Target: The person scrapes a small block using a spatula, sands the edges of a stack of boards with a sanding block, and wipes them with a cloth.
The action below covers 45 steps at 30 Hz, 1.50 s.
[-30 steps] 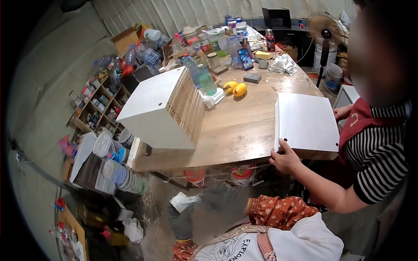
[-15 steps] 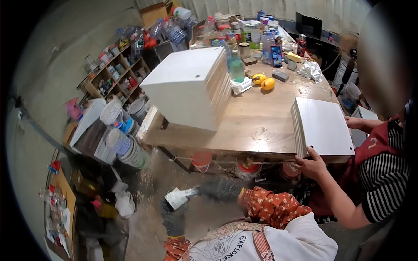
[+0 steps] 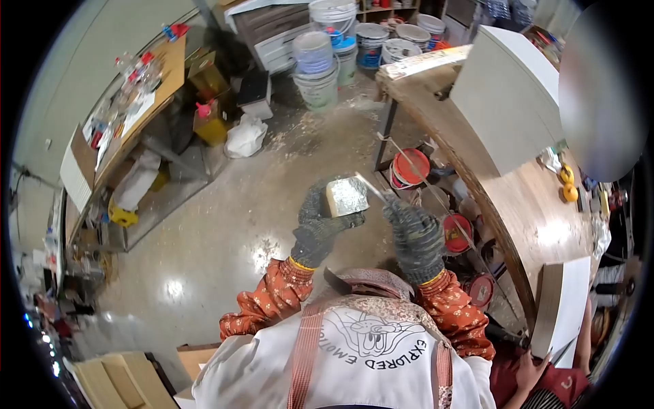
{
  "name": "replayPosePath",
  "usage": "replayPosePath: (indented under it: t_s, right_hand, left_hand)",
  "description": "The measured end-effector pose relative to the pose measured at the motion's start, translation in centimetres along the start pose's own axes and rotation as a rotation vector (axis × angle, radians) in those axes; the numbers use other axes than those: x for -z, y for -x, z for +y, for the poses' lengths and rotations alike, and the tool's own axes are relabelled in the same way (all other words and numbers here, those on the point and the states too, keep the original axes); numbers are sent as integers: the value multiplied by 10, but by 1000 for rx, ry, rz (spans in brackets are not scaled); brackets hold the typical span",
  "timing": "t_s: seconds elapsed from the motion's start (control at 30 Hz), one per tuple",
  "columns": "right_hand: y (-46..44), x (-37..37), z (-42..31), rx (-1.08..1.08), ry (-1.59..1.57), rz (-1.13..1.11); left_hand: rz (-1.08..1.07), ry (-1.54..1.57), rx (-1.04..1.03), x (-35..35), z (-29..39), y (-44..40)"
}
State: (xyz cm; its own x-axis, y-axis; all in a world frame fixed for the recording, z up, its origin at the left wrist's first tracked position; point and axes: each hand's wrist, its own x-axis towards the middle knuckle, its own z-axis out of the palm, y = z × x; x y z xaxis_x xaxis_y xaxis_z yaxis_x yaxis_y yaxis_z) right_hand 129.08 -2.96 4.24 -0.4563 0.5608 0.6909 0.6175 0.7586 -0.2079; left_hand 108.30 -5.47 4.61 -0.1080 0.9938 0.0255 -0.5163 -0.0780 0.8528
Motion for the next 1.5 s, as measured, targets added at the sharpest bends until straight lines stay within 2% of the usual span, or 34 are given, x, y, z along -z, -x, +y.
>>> replayPosePath:
  t_s: [0.03,0.1,0.13,0.17,0.23,0.27,0.3,0.37,0.43,0.5,0.57,0.63,0.7,0.77,0.83,0.9,0.97,1.03,1.1,1.17,1.23,1.3,1.37,1.5]
  right_hand:
    - [7,-11,-3,73,53,-50]
    - [14,-34,-18,167,119,-71]
    - [13,-40,-26,186,135,-45]
    - [9,-41,-32,209,123,-49]
    - [-1,-43,-42,127,-12,-238]
    - [-9,-46,-46,220,-6,-111]
    - [-17,-51,-45,235,-21,-116]
    - [-43,-57,-45,281,107,41]
    - [-62,-74,-46,347,107,78]
    - [-79,-86,-56,361,-70,-184]
    - [-73,-109,-55,381,13,-188]
    - [-86,-123,-54,405,-146,-143]
    - [-109,-130,-52,419,-251,-153]
    - [-130,-145,-44,324,-577,-195]
    - [-179,-159,-58,-268,-1049,-536]
    - [-218,-182,-47,-802,-1342,-918]
    - [-245,-204,-40,-757,-1350,-960]
    - [-262,-223,-28,-802,-1348,-1031]
    - [-286,-240,-28,-705,-1342,-1077]
    - [-306,-252,-46,-718,-1337,-1146]
    - [-317,-265,-82,-650,-1362,-1247]
    - [-323,-289,-105,-576,-1387,-1338]
    - [-327,-326,-124,-524,-1441,-1510]
    - [-358,-360,-170,-426,-1333,-1531]
  left_hand:
    - [17,4,-16,4,-5,1]
    - [151,-260,-110,21,-1,2]
    - [169,-123,-123,27,6,4]
    - [190,-118,-138,37,9,4]
    - [281,-207,-175,56,17,6]
    - [272,-219,-199,62,32,13]
    - [293,-219,-207,67,34,11]
    - [421,-434,-177,73,37,9]
    - [444,-409,-214,73,43,8]
    - [472,-389,-259,79,48,7]
    - [545,-277,-233,91,50,3]
    - [609,-353,-264,106,53,-3]
    - [620,-247,-311,127,54,-15]
    - [601,-193,-304,133,61,-28]
    - [551,-186,-338,148,85,-52]
    - [505,-239,-328,163,98,-65]
    - [530,-204,-324,172,111,-76]
    - [673,-433,-215,183,112,-84]
    - [684,-315,-315,194,122,-87]
    - [724,-210,-291,206,133,-81]
    - [800,-251,-286,215,143,-71]
    - [822,-264,-445,231,144,-62]
    - [879,-290,-442,247,156,-48]
    - [986,-285,-583,300,164,-27]
